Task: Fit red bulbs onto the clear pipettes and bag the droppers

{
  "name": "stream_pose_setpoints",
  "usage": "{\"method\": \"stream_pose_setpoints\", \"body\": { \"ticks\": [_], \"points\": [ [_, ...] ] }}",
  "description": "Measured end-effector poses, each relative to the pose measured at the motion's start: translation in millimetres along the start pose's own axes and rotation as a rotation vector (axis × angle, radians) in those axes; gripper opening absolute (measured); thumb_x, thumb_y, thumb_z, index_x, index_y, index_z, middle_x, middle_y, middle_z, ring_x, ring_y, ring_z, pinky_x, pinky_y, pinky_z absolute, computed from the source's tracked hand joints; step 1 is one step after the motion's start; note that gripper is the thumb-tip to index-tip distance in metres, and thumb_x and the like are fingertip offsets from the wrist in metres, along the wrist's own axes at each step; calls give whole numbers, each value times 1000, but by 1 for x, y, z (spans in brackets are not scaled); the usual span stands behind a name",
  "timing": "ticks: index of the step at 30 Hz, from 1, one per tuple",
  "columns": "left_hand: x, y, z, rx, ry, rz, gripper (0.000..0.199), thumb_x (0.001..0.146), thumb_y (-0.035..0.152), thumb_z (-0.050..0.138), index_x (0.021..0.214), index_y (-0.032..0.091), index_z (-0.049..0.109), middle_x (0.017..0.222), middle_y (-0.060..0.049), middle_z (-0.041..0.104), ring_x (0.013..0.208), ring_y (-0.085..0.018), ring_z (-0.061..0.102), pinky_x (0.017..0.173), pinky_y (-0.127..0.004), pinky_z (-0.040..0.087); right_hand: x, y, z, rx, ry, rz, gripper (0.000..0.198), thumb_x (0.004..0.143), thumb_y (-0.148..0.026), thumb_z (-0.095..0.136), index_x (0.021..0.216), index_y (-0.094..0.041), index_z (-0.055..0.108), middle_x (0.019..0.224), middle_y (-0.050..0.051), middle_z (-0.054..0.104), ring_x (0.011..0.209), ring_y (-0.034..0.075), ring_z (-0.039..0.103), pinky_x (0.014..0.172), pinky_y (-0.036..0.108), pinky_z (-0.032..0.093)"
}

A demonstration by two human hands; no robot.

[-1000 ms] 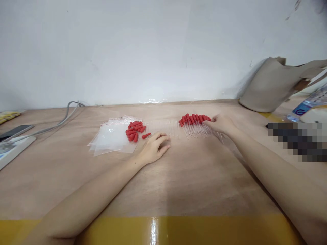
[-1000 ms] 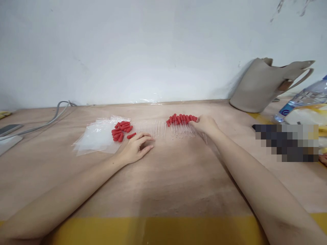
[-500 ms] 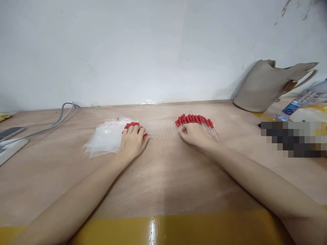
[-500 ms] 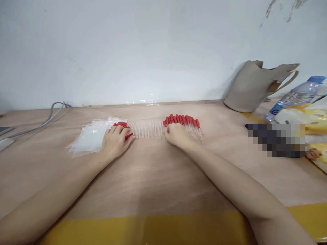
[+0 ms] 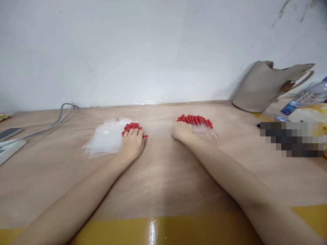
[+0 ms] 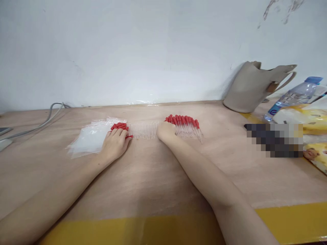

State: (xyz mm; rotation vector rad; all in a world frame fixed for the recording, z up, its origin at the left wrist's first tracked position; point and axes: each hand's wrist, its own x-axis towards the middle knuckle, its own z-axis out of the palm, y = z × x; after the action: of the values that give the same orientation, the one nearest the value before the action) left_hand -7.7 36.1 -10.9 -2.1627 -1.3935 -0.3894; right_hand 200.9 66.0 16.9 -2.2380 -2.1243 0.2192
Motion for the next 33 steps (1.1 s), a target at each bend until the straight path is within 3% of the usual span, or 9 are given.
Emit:
{"method": "stream_pose_setpoints", "body": {
  "ticks": [3,6,9,11,15,20,33],
  "points": [
    [1,4,-2,-100,18,-3,18,86,25,45,85,12,57,87,-14,62,87,-29,54,74,-41,40,-7,2,-2,3,55,-3,26,81,-10,42,96,-12,63,96,16,65,90,25,62,68,31,44],
    [-1,11,-3,-388,35,22,15,87,25,46,85,14,55,83,-9,63,82,-23,56,73,-36,43,-21,14,-4,1,145,-81,26,86,-16,38,101,-9,58,93,17,65,85,26,62,67,32,42],
    [-3,23,-4,-653,52,33,15,87,24,47,98,15,54,91,-6,63,85,-19,57,74,-31,45,-38,34,-2,51,299,-352,30,91,-24,33,104,-7,54,85,15,65,74,23,61,67,33,42],
    [-4,31,-7,-727,44,34,21,88,25,47,106,16,54,96,-6,62,88,-18,57,77,-30,45,-49,48,6,128,402,-533,29,92,-25,33,106,-10,53,91,13,65,78,21,60,71,31,43],
    [-2,42,-18,-790,-36,40,20,88,24,46,99,16,61,90,-5,62,83,-16,58,76,-29,46,-65,65,27,187,591,-743,29,91,-22,35,112,-17,55,102,10,64,91,19,58,77,29,43],
    [0,42,-22,-914,-91,9,19,88,24,46,96,16,61,91,-3,65,83,-15,59,75,-28,47,-70,66,39,285,621,-788,24,90,-21,38,100,-18,59,90,6,64,81,15,57,74,28,43],
    [0,50,-31,-1078,-172,-92,18,84,24,52,94,15,63,87,-3,68,76,-14,62,70,-25,49,-77,56,26,174,626,-790,18,87,-23,45,88,-18,63,74,2,65,67,13,53,63,25,34]
  ]
}}
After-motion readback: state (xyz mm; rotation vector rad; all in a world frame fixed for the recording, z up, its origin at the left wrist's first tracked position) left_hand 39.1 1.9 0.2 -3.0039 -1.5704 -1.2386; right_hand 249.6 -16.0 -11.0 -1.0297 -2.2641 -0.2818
